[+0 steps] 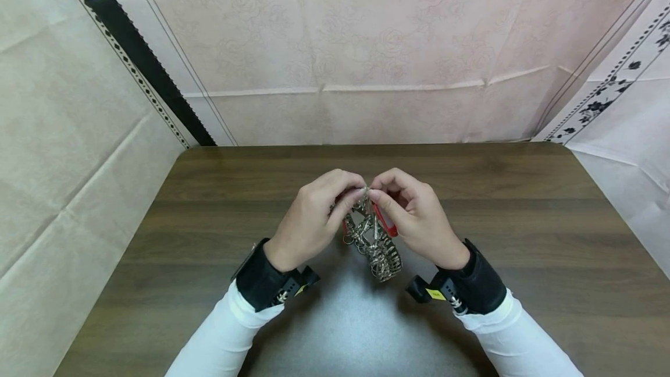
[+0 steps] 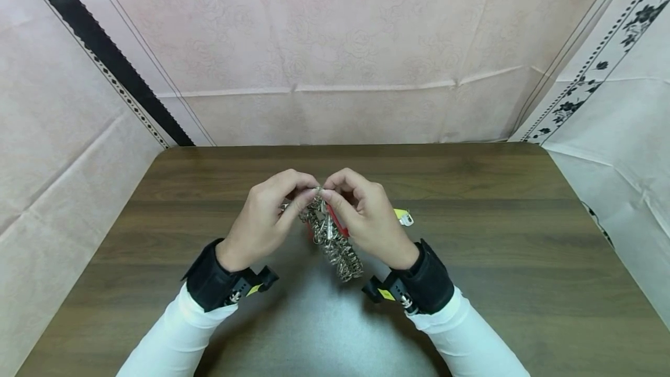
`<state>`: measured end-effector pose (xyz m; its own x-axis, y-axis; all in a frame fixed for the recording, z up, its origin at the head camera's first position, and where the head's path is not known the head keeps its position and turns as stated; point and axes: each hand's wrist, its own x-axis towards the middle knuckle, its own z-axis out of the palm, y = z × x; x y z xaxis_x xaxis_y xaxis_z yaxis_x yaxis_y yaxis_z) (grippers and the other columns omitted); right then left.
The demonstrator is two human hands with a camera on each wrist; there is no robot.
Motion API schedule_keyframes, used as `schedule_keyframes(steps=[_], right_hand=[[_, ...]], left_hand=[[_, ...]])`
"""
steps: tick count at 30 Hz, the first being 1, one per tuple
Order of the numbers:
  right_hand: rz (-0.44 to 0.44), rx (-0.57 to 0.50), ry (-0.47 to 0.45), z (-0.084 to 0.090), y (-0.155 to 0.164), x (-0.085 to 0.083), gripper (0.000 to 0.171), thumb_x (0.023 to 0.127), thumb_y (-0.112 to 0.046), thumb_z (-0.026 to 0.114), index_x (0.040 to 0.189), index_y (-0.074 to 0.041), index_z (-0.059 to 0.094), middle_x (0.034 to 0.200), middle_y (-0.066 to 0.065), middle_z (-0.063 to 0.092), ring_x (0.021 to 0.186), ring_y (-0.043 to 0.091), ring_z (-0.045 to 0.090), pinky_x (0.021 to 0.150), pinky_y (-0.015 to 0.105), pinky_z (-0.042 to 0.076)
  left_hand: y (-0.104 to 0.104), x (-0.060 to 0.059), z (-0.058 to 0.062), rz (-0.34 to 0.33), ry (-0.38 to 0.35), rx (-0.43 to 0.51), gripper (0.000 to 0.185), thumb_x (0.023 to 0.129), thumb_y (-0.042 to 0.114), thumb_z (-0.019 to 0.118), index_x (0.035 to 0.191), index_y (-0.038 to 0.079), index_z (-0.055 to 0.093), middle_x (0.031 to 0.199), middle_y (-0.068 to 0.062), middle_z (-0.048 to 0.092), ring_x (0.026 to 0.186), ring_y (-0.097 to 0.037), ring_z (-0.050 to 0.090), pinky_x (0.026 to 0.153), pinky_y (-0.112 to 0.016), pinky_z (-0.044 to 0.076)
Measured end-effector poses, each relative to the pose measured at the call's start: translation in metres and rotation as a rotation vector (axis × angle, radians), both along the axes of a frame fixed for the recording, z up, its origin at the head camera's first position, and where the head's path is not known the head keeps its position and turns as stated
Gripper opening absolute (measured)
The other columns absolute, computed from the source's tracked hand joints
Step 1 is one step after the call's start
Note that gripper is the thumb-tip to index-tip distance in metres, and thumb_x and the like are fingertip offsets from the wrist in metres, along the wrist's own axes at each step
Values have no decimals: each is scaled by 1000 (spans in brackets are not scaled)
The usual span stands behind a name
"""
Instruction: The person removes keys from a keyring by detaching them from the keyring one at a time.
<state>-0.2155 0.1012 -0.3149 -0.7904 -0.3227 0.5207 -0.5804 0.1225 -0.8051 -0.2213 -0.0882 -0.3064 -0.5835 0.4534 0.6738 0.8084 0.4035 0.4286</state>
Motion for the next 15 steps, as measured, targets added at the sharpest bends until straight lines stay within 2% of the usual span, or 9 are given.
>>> schedule_keyframes(steps=[4, 10, 15], right_hand=[[20, 59, -32, 4, 3, 2, 4, 94, -3, 58, 95, -6, 60, 76, 3, 59, 55, 12, 50, 47, 22, 41], [38, 62, -29, 3, 4, 2, 4, 93, -3, 59, 95, -6, 60, 74, 3, 56, 52, 10, 44, 45, 23, 37], [13, 50, -30, 2, 4, 2, 3, 93, -2, 59, 94, -5, 61, 76, 5, 61, 54, 10, 50, 46, 23, 41]], left_hand=[[-2, 0, 1, 2, 66, -61, 9, 97, 11, 56, 100, 7, 63, 90, 2, 61, 79, -5, 53, 71, -17, 46], [-2, 1, 0, 15, 45, -73, 6, 96, 11, 57, 97, 7, 62, 89, 1, 61, 79, -5, 53, 70, -18, 46], [0, 2, -1, 15, 26, -24, 6, 96, 12, 57, 95, 7, 61, 85, 1, 58, 74, -6, 50, 65, -19, 43]])
